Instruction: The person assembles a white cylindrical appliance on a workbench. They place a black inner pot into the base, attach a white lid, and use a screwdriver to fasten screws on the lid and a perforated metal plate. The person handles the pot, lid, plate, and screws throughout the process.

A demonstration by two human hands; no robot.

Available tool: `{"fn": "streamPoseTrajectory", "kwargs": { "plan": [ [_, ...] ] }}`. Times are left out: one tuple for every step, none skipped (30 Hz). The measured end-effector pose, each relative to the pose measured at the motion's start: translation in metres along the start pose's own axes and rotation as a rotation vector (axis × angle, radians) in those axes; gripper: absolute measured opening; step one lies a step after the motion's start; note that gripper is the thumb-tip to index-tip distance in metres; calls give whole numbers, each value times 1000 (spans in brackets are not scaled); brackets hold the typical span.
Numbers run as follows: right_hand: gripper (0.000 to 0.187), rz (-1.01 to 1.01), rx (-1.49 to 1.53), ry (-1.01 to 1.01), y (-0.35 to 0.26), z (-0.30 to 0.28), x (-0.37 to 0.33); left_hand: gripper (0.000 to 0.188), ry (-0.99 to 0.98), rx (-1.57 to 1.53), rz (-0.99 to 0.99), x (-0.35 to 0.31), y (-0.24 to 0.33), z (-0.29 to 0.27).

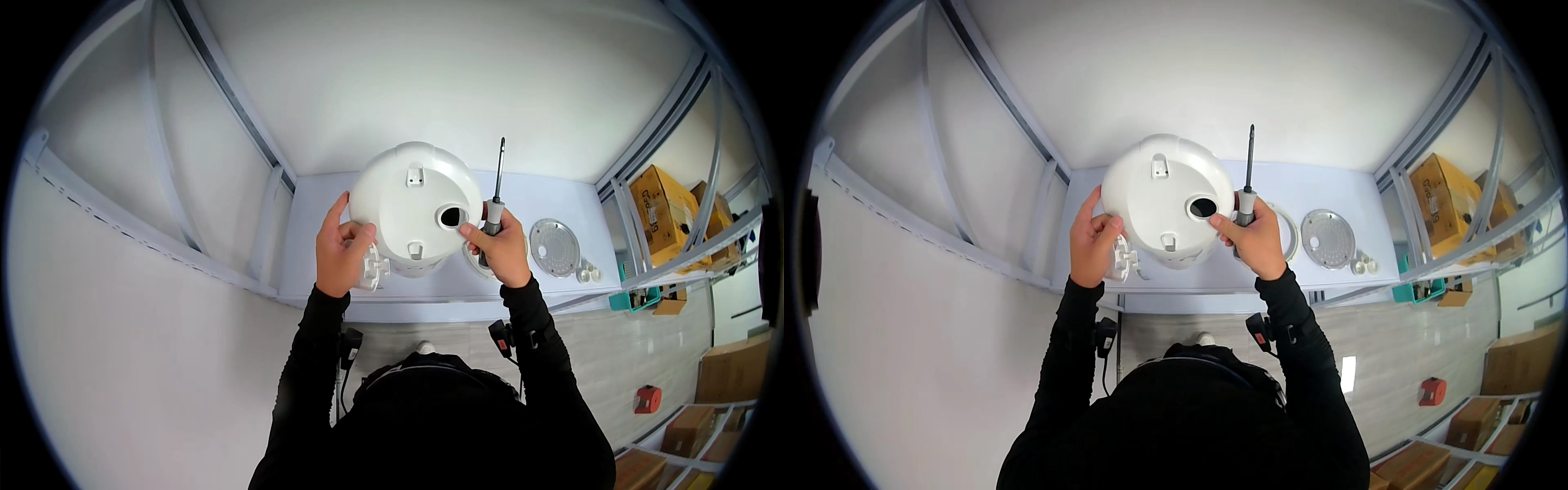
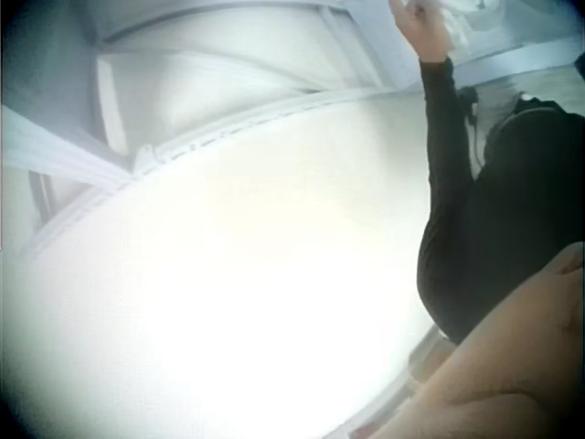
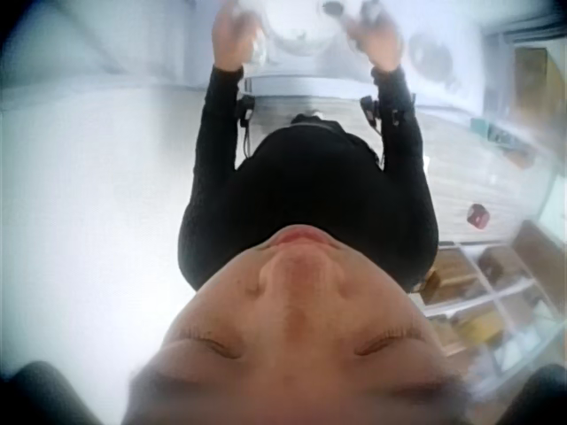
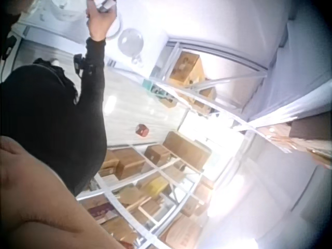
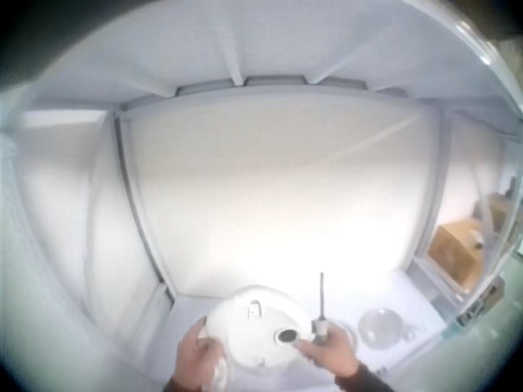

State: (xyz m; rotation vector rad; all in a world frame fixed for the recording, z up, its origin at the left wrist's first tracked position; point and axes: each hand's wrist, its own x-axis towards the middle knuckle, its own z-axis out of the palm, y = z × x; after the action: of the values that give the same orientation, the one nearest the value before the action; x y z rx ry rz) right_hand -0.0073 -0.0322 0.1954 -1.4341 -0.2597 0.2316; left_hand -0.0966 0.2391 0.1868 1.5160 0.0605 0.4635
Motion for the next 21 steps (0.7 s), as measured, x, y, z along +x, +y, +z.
{"fn": "streamPoseTrajectory", "kwargs": {
  "plan": [
    [42, 5, 15, 1, 2, 0, 6, 69, 35, -2, 14, 2, -7, 3],
    [41, 9, 30, 3, 4, 1, 11, 68, 70, -3, 29, 4, -13, 6],
    [40, 14, 46, 14, 7, 0, 15, 67, 95, -5, 42, 5, -20, 9],
    [40, 26, 48, 11, 10, -1, 20, 66, 115, 12, 38, 5, -27, 10],
    [40, 38, 49, 8, 14, -1, 26, 64, 135, 28, 33, 5, -34, 10],
    [39, 49, 46, 6, 18, -3, 31, 62, 155, 41, 30, 4, -39, 12],
    [38, 36, 45, 1, 26, -5, 37, 61, 175, 62, 20, 3, -44, 14],
    [38, 45, 37, 3, 31, -7, 39, 59, 195, 83, 10, 0, -48, 15],
    [37, 51, 28, -2, 33, -8, 42, 58, 219, 105, 4, -1, -52, 15],
    [37, 57, 20, -6, 35, -8, 46, 57, 224, 122, -21, -2, -58, 13],
    [37, 53, 7, -10, 36, -9, 49, 57, 229, 139, -47, -3, -64, 9],
    [37, 53, -5, -11, 38, -9, 50, 56, 232, 155, -77, -4, -67, 6],
    [37, 52, -18, -12, 40, -10, 52, 57, 214, 197, -100, -6, -71, 3],
    [37, 53, -36, -12, 41, -9, 54, 57, 196, 239, -124, -7, -75, 0],
    [38, 57, -56, -11, 42, -9, 55, 58, 176, 280, -151, -8, -75, 0],
    [38, 60, -75, -9, 43, -10, 55, 59, 172, 284, -155, -8, -76, 1],
    [38, 59, -97, -4, 45, -10, 56, 60, 167, 289, -158, -8, -78, 4],
    [39, 55, -119, 2, 47, -12, 58, 62, 161, 292, -160, -7, -78, 6],
    [40, 52, -142, 8, 50, -13, 59, 63, 165, 298, -162, -7, -79, 6],
    [40, 55, -169, 4, 53, -14, 59, 63, 169, 304, -165, -7, -80, 7],
    [40, 56, -199, 1, 55, -15, 60, 64, 173, 307, -166, -5, -81, 8]
  ]
}}
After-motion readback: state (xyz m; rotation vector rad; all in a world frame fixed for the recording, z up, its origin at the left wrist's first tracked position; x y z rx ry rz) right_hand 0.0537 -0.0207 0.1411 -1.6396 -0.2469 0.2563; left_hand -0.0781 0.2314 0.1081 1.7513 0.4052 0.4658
